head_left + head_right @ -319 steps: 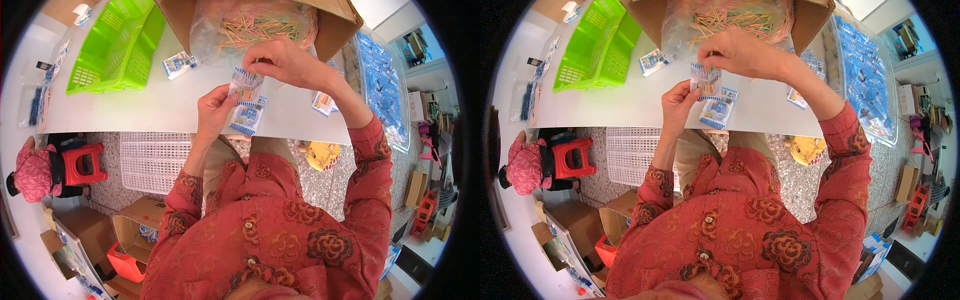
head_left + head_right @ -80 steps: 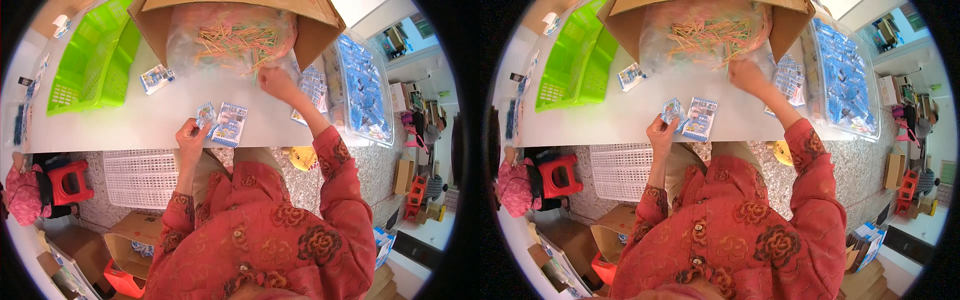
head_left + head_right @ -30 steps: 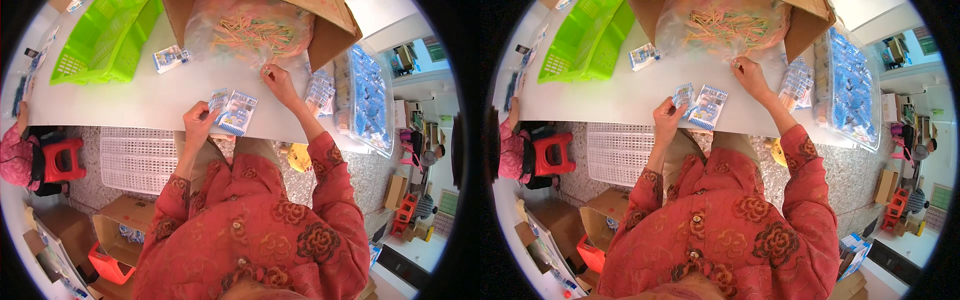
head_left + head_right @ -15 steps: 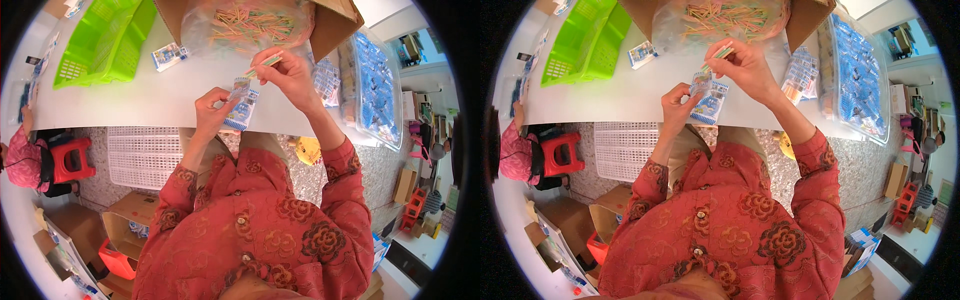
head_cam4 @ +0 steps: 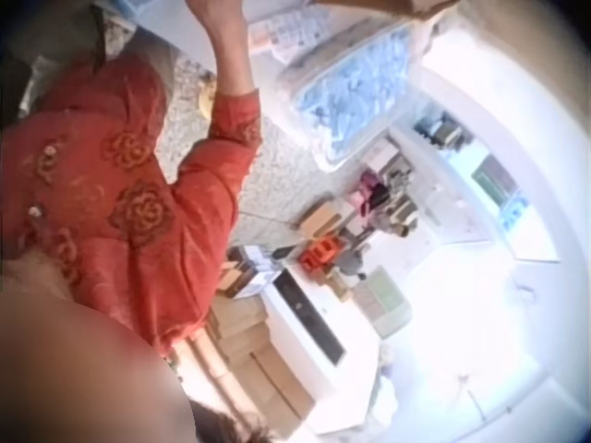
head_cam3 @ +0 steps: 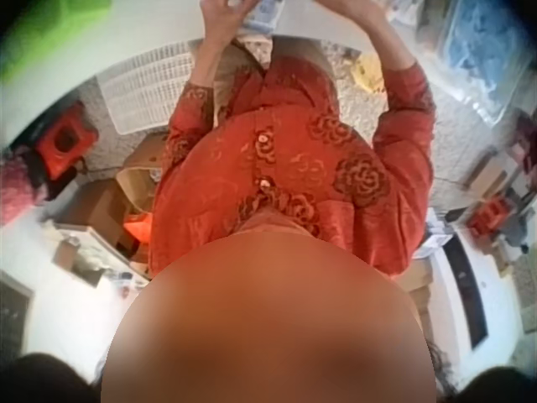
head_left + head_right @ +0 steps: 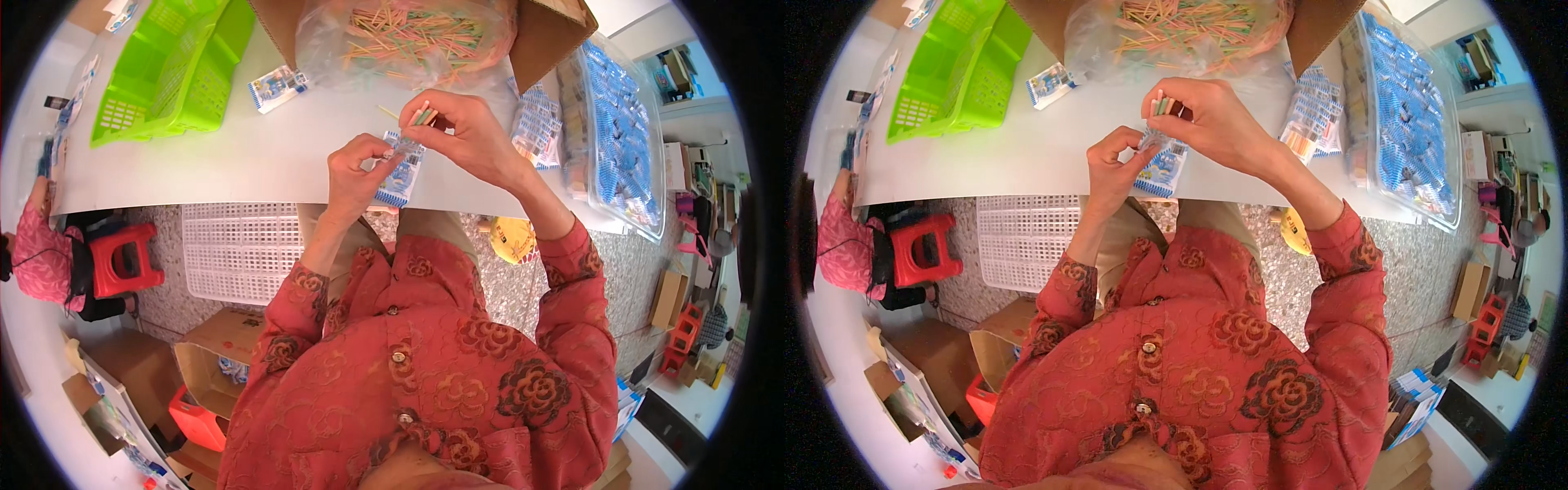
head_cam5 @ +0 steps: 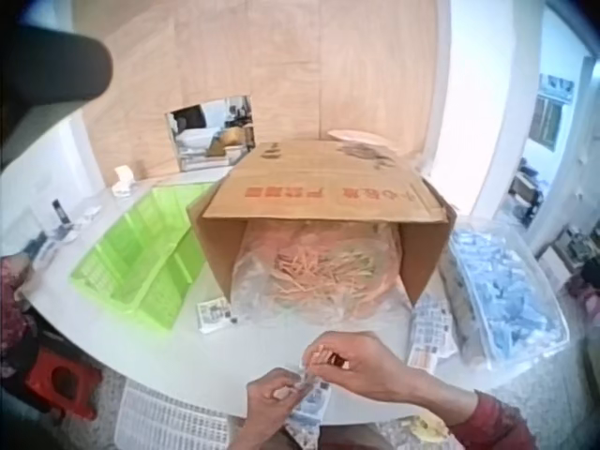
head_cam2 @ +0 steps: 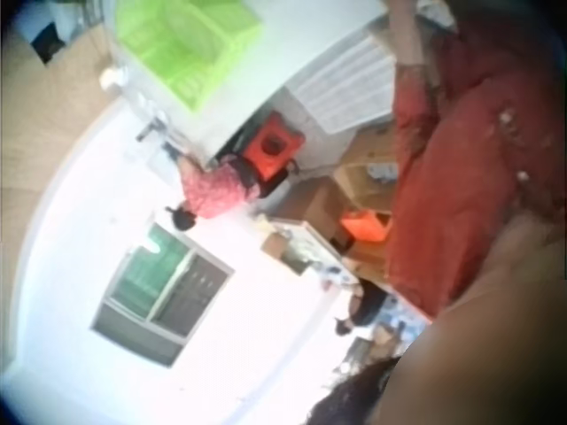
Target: The recorder is taking small quantities of rubber bands from a large bulk container and placing them into individual small plastic bags for packaging.
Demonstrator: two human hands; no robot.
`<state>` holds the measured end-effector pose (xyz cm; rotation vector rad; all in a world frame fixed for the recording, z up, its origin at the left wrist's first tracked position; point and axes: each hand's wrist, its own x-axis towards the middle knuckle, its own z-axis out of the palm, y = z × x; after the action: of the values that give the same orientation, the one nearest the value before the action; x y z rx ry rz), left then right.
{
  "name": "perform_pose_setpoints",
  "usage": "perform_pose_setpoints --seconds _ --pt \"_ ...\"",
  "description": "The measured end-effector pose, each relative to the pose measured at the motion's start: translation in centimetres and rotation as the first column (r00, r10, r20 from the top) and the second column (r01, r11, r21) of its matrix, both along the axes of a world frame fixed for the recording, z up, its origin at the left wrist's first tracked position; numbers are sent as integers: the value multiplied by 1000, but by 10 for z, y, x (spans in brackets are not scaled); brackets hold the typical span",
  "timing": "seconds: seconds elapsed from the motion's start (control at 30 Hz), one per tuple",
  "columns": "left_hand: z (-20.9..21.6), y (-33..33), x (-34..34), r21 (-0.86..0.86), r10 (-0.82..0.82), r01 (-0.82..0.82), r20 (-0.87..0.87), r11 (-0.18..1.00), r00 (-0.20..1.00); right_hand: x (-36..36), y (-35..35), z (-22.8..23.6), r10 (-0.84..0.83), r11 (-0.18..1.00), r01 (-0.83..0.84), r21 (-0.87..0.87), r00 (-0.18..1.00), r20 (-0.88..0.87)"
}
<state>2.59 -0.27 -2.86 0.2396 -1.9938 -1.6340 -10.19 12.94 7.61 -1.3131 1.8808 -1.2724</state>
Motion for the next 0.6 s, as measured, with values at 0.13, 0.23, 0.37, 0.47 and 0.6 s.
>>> perform_pose_setpoints --seconds 0.13,0.23,0.37,0.47,0.6 --pt "2 -2 -2 -81 16 -18 -22 997 1000 -1 -4 2 7 1000 -9 -28 997 -76" --pt "1 -5 -3 -72 30 -32 -29 997 999 -3 -7 2 -5 997 -3 -81 995 -98" --pt "2 -7 0 -83 56 -58 -29 995 998 -12 -7 6 -71 996 71 -61 997 5" --pt "7 -11 10 -113 90 -90 -2 990 996 -41 -8 -14 -242 966 231 -113 966 -94" --pt "-4 -23 25 -51 138 -137 20 989 990 -66 -8 -74 -159 981 191 41 904 -396"
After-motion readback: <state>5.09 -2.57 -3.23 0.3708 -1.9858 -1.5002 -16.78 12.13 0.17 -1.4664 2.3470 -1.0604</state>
